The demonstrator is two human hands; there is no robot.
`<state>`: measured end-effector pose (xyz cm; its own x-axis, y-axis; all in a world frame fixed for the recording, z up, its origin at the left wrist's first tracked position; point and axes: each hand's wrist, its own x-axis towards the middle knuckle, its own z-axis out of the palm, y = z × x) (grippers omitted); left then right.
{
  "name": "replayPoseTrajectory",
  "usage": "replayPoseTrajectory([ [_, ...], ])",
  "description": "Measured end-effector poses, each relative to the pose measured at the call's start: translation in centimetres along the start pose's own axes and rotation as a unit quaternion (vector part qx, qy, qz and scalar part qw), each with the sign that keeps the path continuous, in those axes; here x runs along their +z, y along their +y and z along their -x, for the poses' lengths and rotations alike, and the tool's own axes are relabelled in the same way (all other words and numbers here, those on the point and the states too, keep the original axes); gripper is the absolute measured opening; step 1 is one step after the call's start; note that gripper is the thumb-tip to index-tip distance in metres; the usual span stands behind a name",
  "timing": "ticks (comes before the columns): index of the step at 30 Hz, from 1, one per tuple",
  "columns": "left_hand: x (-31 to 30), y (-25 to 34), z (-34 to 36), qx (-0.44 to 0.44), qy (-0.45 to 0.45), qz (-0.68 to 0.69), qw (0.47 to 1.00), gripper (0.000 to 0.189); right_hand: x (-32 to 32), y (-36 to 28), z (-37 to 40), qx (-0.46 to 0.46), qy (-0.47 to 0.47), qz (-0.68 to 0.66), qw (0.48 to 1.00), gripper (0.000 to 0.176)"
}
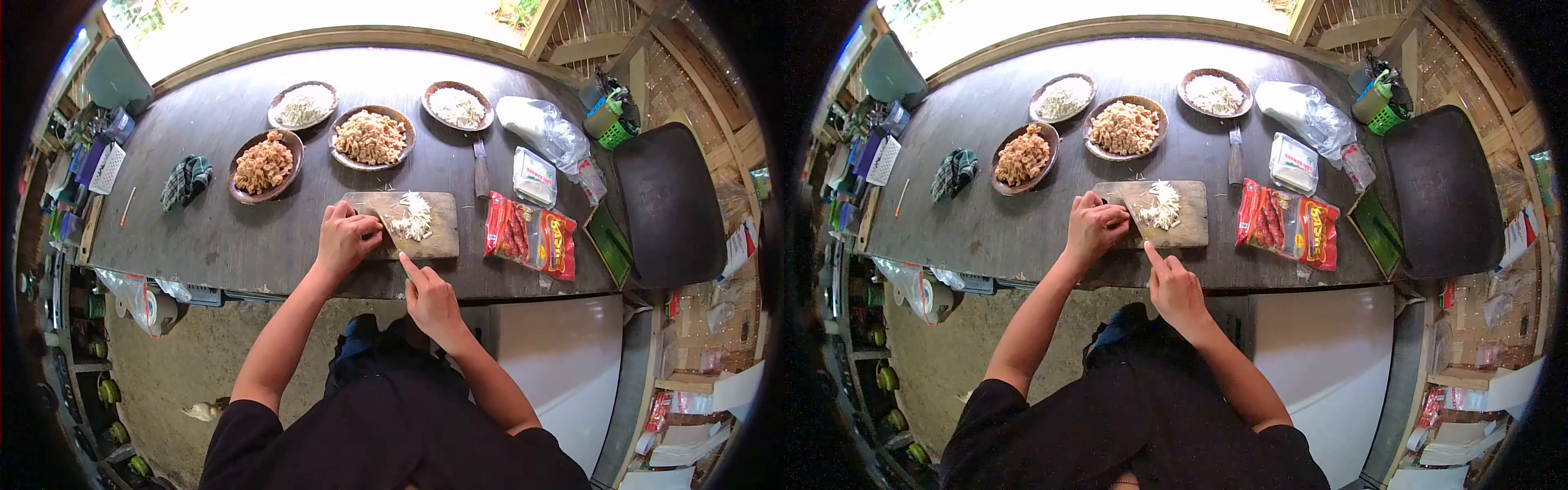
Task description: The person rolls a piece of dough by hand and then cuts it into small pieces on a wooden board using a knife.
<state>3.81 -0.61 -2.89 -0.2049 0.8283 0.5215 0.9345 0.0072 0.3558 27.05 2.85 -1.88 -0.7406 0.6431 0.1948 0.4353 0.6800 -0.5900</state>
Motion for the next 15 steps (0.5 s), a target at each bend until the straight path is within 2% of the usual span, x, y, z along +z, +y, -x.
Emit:
replayPoseTrajectory([
  [7,-0.2,0.2,0.0,-0.005,0.012,0.008,1.000,0.011,-0.7,0.0,0.1,0.011,0.024,-0.004,1.000,0.052],
  [15,-0.1,0.0,0.1,-0.021,-0.002,0.014,1.000,0.011,-1.1,-1.0,0.5,0.005,0.004,-0.013,1.000,0.053],
])
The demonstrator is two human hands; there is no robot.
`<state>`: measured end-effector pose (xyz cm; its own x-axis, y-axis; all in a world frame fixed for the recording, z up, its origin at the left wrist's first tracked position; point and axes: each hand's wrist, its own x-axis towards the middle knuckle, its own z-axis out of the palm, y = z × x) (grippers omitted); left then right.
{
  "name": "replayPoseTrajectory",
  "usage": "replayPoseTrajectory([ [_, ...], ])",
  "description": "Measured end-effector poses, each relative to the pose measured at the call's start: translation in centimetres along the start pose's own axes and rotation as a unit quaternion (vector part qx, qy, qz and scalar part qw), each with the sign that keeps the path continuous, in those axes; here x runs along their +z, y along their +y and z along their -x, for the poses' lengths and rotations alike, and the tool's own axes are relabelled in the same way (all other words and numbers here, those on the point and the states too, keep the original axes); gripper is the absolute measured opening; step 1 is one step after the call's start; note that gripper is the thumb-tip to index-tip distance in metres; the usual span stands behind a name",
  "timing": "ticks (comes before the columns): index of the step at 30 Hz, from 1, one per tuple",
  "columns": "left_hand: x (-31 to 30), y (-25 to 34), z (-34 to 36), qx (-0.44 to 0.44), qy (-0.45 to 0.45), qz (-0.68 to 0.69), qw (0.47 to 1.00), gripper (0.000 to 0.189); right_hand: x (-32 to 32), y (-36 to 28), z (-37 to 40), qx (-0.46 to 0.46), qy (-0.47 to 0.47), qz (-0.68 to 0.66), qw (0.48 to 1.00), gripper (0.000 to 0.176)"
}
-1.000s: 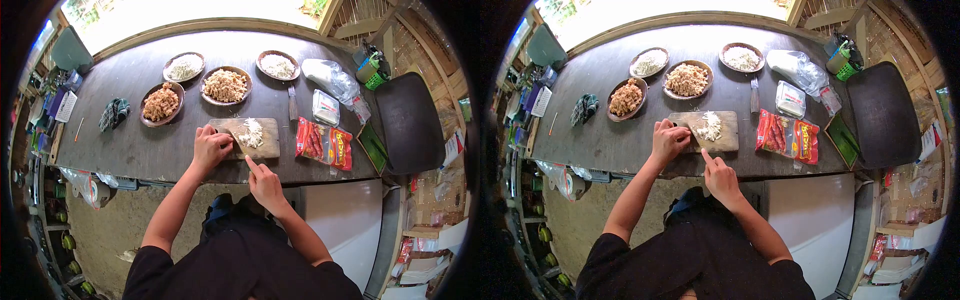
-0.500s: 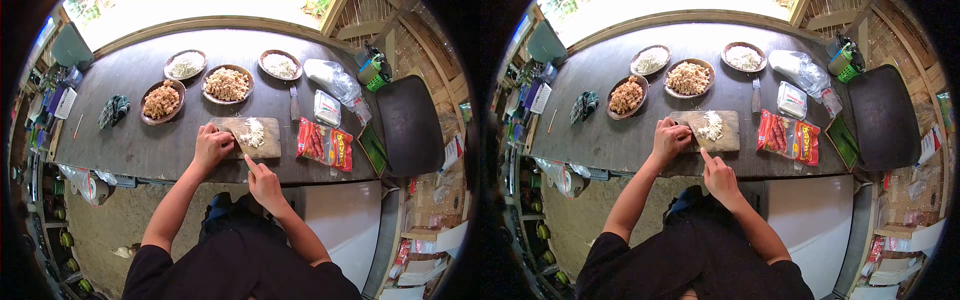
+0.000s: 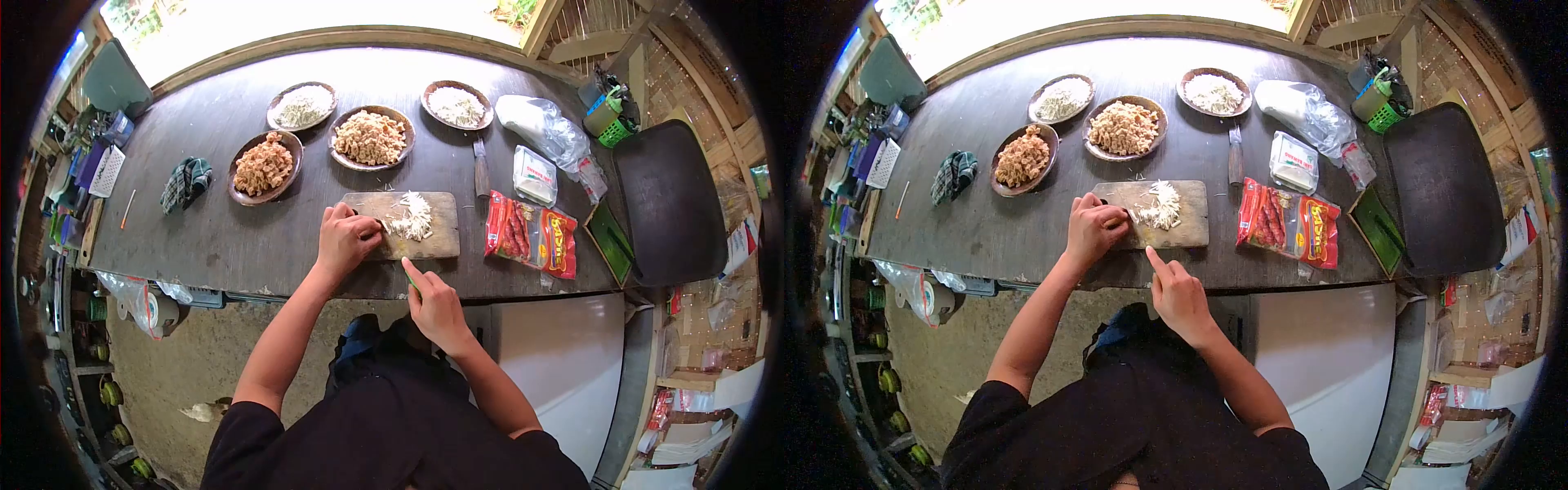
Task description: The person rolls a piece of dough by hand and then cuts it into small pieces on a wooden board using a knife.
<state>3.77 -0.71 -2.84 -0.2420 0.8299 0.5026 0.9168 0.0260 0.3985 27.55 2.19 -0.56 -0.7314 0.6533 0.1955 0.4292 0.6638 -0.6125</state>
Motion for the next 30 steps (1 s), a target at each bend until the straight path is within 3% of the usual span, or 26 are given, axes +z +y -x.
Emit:
replayPoseTrajectory([
  [15,0.2,0.2,0.1,0.027,0.013,-0.011,1.000,0.011,-0.1,0.5,0.6,-0.001,0.010,0.006,1.000,0.052],
  [30,0.1,0.1,-0.1,-0.009,0.007,0.011,1.000,0.011,0.4,1.2,0.3,0.009,0.019,-0.009,1.000,0.053],
])
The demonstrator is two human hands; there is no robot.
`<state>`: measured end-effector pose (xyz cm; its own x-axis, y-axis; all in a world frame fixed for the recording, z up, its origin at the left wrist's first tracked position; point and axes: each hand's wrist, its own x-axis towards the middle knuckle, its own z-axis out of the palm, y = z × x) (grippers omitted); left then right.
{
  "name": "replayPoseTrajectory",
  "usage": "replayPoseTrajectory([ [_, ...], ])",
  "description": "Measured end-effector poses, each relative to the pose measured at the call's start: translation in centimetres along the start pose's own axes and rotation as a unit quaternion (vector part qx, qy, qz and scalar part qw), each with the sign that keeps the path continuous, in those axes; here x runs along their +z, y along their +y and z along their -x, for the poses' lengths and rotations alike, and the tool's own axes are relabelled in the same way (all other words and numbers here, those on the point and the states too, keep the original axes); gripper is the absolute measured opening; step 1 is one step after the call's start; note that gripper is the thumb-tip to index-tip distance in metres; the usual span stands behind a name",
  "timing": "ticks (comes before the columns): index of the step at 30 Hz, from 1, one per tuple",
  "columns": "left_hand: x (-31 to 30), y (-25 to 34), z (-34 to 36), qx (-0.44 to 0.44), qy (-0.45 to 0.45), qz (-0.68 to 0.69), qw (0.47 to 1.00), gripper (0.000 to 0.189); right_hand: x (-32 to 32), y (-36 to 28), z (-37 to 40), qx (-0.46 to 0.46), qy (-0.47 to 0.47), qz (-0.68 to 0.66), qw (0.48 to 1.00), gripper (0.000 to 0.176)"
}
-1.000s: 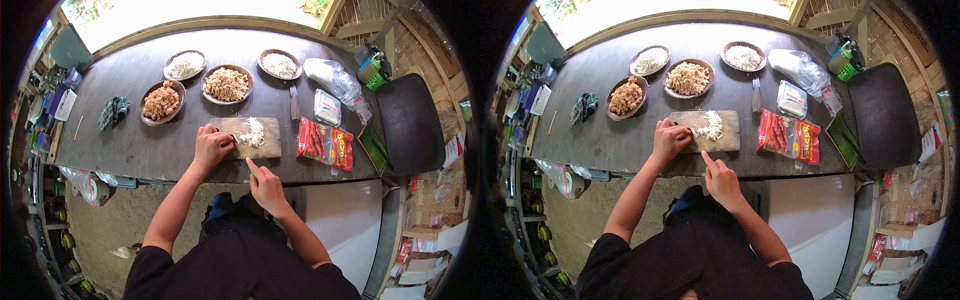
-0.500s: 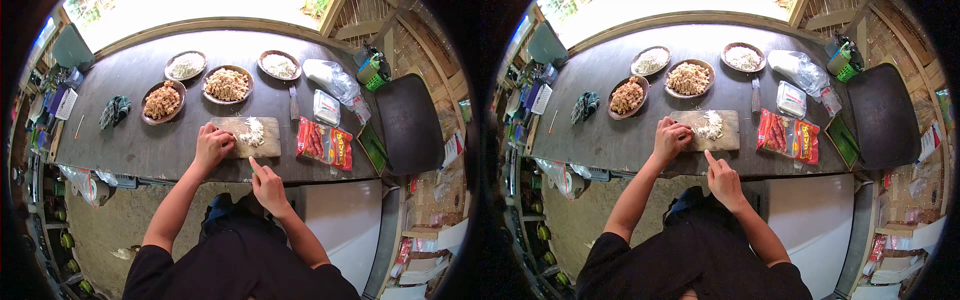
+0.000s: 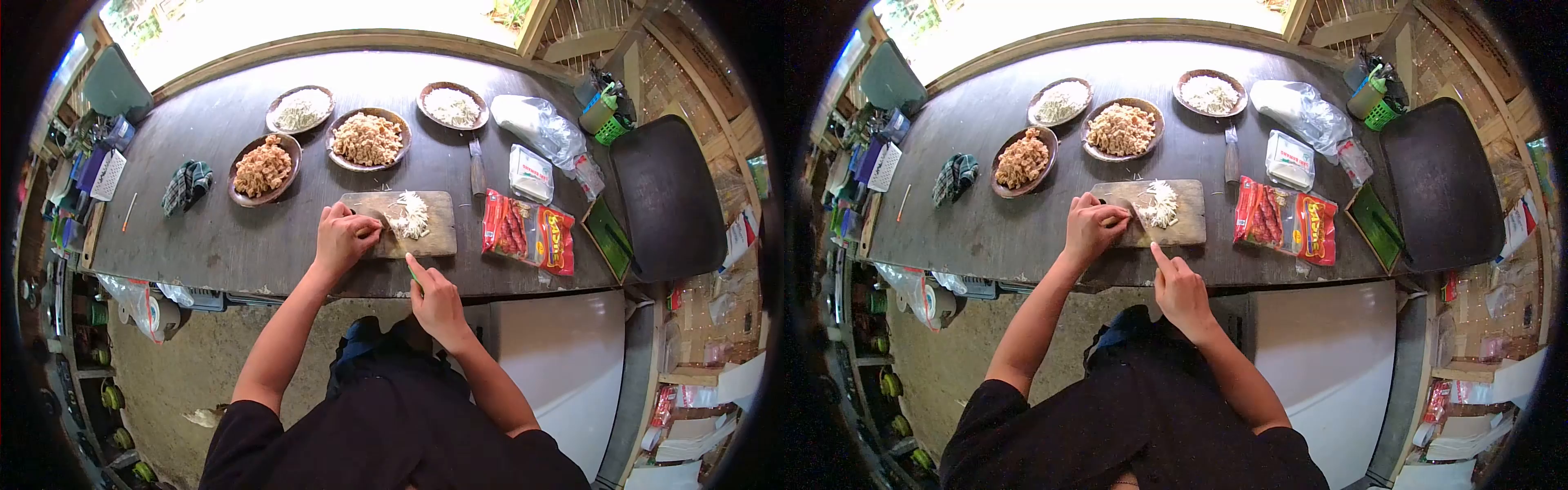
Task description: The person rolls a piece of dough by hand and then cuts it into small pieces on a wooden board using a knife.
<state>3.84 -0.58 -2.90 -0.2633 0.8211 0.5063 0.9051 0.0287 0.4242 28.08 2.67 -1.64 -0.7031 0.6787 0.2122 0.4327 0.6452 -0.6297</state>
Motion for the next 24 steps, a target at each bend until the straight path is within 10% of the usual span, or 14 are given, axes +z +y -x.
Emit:
replayPoseTrajectory([
  [24,0.4,-0.3,0.2,0.027,0.004,0.012,1.000,0.010,-0.4,-1.0,0.1,-0.005,-0.011,0.003,1.000,0.053],
])
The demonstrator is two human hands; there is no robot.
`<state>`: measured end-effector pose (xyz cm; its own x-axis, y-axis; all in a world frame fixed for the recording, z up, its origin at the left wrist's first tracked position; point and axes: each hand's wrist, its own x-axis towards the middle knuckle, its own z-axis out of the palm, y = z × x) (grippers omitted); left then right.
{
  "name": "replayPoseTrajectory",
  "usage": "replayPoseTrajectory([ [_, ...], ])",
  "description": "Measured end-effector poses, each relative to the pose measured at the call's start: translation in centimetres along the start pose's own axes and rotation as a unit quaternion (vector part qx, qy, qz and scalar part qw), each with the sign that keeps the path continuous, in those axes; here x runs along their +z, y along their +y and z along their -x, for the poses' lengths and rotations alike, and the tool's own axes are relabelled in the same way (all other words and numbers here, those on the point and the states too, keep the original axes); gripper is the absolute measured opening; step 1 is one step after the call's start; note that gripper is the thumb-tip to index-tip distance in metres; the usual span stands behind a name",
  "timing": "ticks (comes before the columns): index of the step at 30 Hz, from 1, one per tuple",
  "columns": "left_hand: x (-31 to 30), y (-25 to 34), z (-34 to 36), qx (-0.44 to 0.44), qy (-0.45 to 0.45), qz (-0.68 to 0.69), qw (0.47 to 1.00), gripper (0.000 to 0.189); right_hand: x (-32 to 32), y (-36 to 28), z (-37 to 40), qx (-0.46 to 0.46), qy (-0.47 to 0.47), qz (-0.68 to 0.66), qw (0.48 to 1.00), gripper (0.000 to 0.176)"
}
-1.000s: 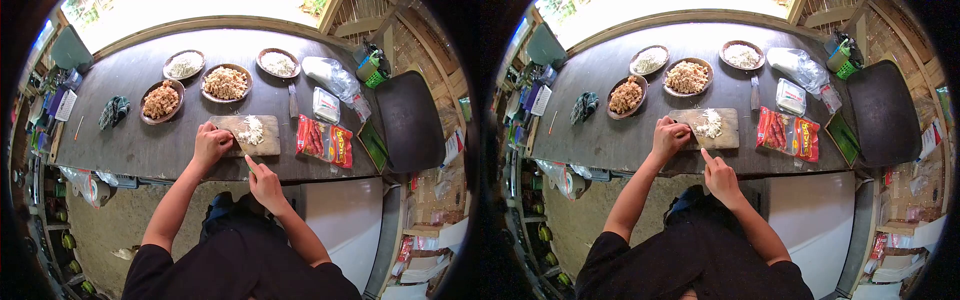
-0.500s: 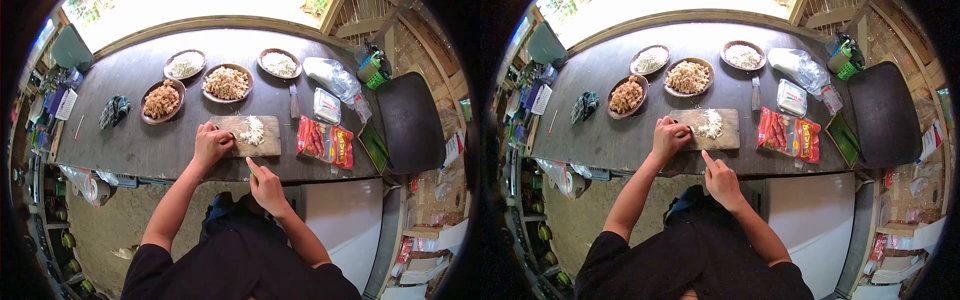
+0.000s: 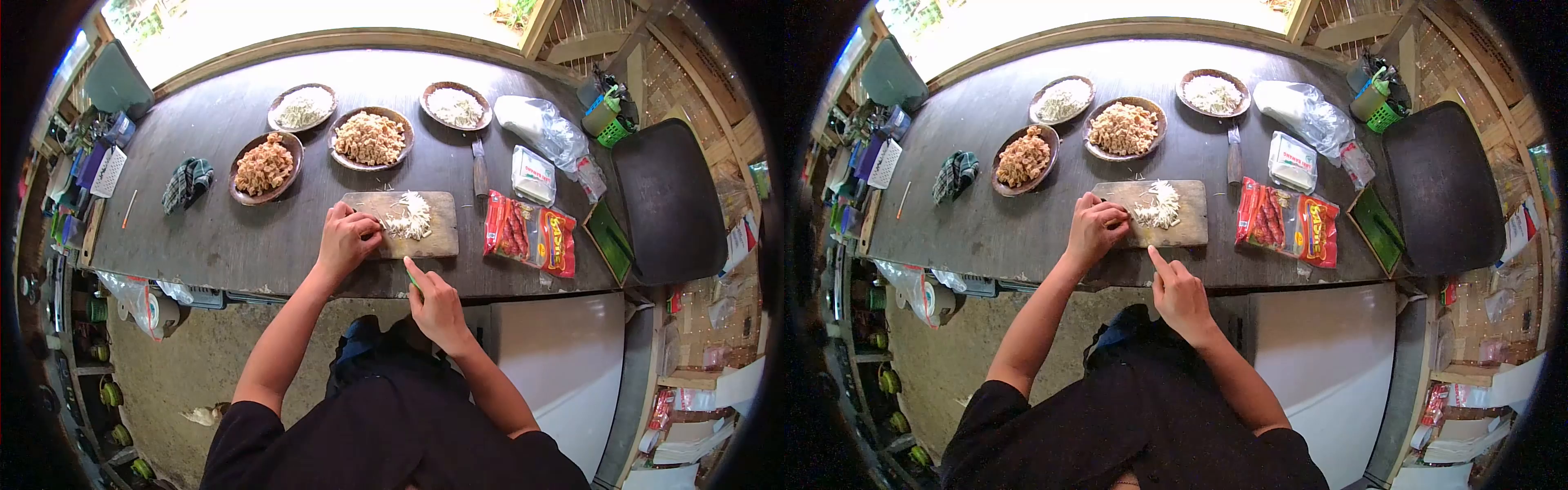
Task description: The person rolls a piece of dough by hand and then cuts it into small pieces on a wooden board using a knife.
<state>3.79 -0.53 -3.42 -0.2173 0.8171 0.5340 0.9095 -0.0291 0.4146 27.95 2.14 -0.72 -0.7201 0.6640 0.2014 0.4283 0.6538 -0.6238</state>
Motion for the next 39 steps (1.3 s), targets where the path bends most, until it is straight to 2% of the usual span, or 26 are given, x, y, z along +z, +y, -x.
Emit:
replayPoseTrajectory([
  [5,0.0,0.0,0.0,-0.015,-0.010,-0.006,1.000,0.011,0.1,-0.2,0.2,0.009,0.000,-0.033,0.999,0.056],
  [13,-0.5,0.4,-0.3,-0.013,-0.003,-0.044,0.999,0.011,0.9,0.6,-0.8,0.001,-0.005,0.012,1.000,0.053],
  [18,-0.4,0.5,-0.2,-0.016,0.021,-0.025,0.999,0.010,0.3,0.9,-1.1,-0.004,0.012,-0.008,1.000,0.052],
  [26,-0.7,0.3,-0.5,-0.018,0.002,-0.034,0.999,0.012,0.2,0.8,-2.6,-0.028,-0.016,0.007,0.999,0.052],
  [31,-0.5,0.1,-0.4,-0.020,-0.001,-0.047,0.999,0.011,0.2,0.0,-2.1,-0.010,-0.032,0.054,0.998,0.052],
  [39,-0.5,0.2,-0.3,-0.029,0.005,-0.031,0.999,0.010,-0.7,-0.3,0.1,0.009,-0.006,0.008,1.000,0.052],
])
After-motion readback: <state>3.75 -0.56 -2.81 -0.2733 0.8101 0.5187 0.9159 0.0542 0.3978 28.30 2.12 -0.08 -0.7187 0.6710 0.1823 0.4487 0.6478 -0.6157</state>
